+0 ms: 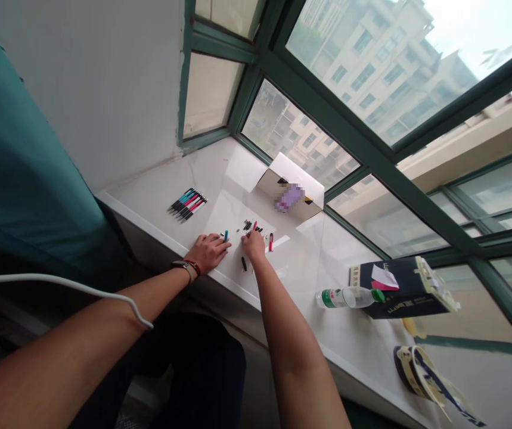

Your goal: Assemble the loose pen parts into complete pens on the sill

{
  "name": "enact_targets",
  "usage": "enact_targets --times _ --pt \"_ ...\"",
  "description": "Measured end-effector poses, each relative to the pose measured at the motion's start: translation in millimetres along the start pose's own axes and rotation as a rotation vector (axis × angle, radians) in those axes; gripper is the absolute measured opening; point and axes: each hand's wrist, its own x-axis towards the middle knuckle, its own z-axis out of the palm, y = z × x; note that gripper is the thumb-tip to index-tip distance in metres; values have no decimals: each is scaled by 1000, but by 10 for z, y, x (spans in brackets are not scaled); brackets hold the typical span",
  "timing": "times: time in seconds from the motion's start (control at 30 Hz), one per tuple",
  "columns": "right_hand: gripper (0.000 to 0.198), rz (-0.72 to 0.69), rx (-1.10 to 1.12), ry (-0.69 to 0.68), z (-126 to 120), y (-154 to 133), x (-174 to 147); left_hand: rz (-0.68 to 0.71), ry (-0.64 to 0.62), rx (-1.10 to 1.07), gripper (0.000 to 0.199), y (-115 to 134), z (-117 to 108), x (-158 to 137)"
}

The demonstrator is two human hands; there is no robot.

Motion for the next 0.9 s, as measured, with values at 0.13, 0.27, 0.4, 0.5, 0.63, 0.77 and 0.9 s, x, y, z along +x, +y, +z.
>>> enact_targets --times 0.13,0.27,0.4,0.5,0.63,0.77,0.9 --pt "17 -77 -70 -20 -12 -29 -86 21 10 -18 30 -11 1 -6" --pt "13 -107 -7 9 -16 -5 -163 19 18 -30 34 -20 30 -14" --pt "6 -10 380 20 -44 42 -193 14 24 -32 37 -22 43 -19" --pt "12 91 817 -61 -113 55 -227 13 31 -46 37 -22 38 -19" --pt "20 31 1030 -172 -241 25 -298 13 33 -62 38 -26 40 -20" --pt "18 -25 825 -213 -307 -46 -320 18 20 -53 39 -36 49 -26" --pt "14 -93 658 -206 -297 -100 -267 14 20 -67 40 -41 49 -30"
